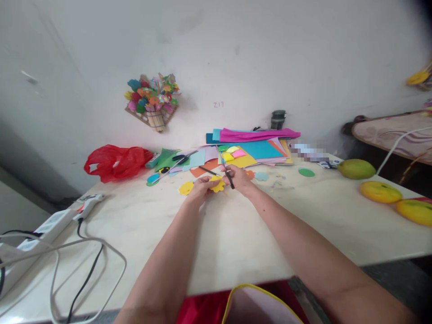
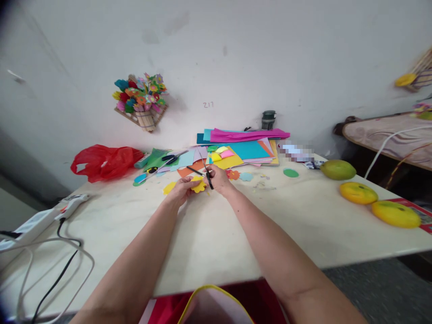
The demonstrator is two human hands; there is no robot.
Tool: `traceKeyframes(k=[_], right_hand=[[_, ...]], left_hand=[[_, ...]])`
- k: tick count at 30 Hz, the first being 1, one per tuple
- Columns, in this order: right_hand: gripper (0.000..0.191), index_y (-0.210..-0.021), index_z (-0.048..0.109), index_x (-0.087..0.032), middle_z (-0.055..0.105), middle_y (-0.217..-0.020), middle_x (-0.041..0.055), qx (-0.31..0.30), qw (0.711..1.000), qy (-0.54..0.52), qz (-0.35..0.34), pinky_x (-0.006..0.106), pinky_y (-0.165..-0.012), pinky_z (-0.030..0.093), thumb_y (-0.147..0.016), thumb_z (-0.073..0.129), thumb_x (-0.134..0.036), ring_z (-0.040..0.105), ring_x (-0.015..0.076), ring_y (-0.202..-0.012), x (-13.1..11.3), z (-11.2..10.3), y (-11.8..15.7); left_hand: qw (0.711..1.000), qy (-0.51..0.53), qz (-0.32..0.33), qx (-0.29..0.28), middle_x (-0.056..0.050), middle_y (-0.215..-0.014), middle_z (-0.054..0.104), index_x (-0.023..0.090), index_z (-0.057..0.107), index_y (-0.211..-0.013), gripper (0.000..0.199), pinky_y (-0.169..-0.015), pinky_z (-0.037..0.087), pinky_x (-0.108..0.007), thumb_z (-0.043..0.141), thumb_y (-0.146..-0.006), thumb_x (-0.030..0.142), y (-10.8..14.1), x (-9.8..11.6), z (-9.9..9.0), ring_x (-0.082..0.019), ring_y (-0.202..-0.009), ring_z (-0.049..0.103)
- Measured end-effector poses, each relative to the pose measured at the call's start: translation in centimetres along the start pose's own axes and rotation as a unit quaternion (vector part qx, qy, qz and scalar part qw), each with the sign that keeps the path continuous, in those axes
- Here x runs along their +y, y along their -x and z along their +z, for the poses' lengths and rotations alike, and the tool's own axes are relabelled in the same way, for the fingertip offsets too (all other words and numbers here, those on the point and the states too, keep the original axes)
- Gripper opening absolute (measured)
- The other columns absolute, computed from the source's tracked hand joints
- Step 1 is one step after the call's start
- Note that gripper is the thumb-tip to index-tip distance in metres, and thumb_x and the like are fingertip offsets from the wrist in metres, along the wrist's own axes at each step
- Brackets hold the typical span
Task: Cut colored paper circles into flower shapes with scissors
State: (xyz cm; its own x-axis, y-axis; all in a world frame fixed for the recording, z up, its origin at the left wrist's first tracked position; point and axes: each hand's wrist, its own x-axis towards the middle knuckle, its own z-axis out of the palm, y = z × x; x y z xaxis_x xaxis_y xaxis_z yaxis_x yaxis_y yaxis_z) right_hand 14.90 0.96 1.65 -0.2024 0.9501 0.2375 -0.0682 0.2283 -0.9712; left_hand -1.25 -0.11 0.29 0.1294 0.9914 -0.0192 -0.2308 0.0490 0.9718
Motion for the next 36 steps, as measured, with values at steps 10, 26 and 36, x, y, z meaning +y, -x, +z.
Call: traceKeyframes(k=[10,26,36], right_hand=[[0.037,-0.088,0.054,-0.018,0.053,-0.053,-0.007,0.005,1.0,-0.028,-0.01,0.023,-0.051,0.04,-0.054,0.066,-0.025,0.051,0.0104,-0.05,0.4,-0.2,-0.2],[0.03,-0.078,0.055,-0.017,0.056,-0.053,-0.0022,-0.083,0.989,0.111,0.042,0.018,-0.032,0.026,-0.068,0.069,-0.041,0.05,0.0086,-0.038,-0.9,-1.0,0.6],[0.033,-0.068,0.053,-0.015,0.059,-0.055,0.0007,-0.186,0.97,0.143,0.067,0.016,-0.03,0.028,-0.073,0.065,-0.045,0.053,0.0081,-0.039,-0.9,-2.6,0.5]], left_hand=[[0.997,0.047,0.043,0.04,-0.006,-0.067,0.067,0.012,0.064,-0.067,0.027,-0.058,0.05,-0.027,0.082,-0.053,0.026,-0.2,0.0,0.1,-0.018,-0.063,0.065],[0.992,0.096,0.079,0.021,-0.004,-0.076,0.067,0.014,0.06,-0.078,0.028,-0.065,0.056,-0.029,0.079,-0.058,0.021,-0.2,0.1,-0.1,-0.015,-0.064,0.066],[0.992,0.094,0.079,0.024,-0.007,-0.076,0.067,0.011,0.064,-0.079,0.025,-0.073,0.055,-0.031,0.078,-0.061,0.021,-0.4,0.0,-0.4,-0.019,-0.074,0.067]])
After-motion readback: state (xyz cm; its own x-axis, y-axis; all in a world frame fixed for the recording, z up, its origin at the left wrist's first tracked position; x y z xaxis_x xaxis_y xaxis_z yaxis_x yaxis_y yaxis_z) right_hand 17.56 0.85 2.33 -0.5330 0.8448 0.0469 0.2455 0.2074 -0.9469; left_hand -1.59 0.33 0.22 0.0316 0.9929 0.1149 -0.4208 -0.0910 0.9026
